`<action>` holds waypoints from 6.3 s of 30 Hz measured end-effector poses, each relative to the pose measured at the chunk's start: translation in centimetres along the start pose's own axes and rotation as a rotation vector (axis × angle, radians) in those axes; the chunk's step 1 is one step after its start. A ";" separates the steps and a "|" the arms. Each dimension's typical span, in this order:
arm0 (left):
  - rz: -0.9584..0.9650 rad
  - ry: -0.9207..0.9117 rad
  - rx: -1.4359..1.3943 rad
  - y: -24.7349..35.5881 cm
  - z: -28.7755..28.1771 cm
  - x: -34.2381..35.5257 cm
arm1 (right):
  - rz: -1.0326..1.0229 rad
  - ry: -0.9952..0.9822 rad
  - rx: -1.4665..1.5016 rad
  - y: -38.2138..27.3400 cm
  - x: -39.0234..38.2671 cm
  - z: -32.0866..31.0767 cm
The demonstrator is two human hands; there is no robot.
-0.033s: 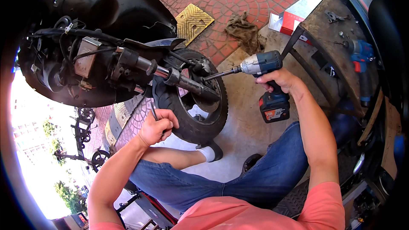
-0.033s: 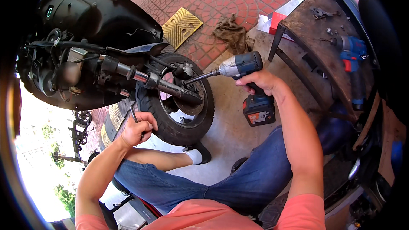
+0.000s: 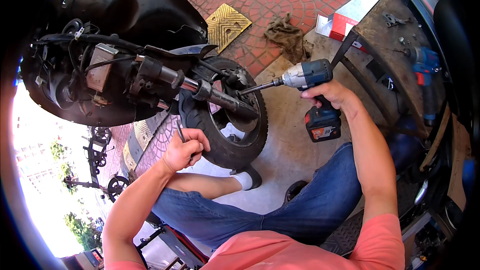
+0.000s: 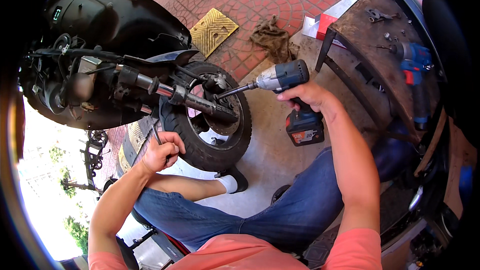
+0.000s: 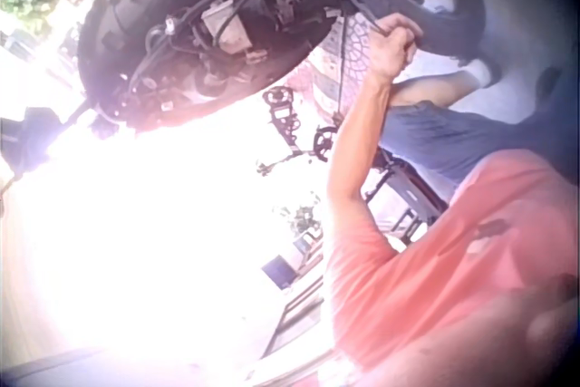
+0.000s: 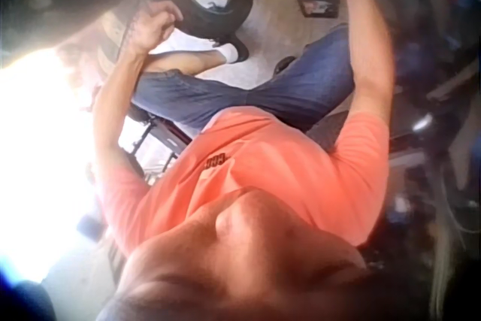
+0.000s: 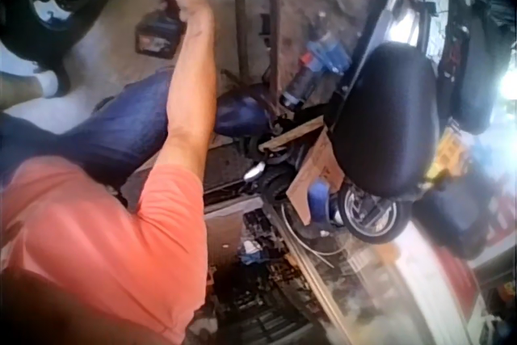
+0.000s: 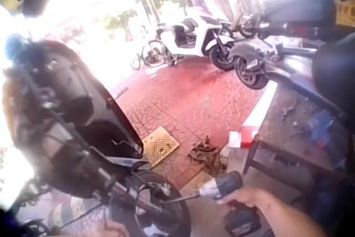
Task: The person uses a power drill to unscrew bolts from the front wheel of a motorcycle and removes a metal component by hand.
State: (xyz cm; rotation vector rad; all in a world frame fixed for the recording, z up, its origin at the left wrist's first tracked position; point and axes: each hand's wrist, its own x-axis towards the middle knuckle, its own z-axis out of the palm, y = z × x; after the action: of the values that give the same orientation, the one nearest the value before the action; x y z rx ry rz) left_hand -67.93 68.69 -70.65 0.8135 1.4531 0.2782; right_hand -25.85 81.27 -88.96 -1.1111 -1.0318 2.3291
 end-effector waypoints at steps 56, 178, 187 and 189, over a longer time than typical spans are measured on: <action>0.002 -0.021 0.009 -0.1 -0.2 0.1 | -0.057 0.007 0.067 -0.1 -1.1 -1.9; 0.013 -0.009 0.064 0.0 0.1 -0.2 | -0.204 0.030 -0.128 -8.0 0.7 4.5; 0.004 0.023 0.028 -0.1 0.4 -0.2 | -0.285 0.059 -0.191 -9.8 -0.9 6.4; 0.011 0.027 0.031 -0.3 0.5 -0.1 | -0.269 0.057 -0.200 -9.8 -0.5 6.3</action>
State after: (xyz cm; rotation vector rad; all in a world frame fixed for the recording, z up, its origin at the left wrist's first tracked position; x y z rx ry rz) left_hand -67.56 68.26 -70.80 0.8461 1.4815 0.2763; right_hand -30.35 84.60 -78.70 -1.0295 -1.3261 2.0075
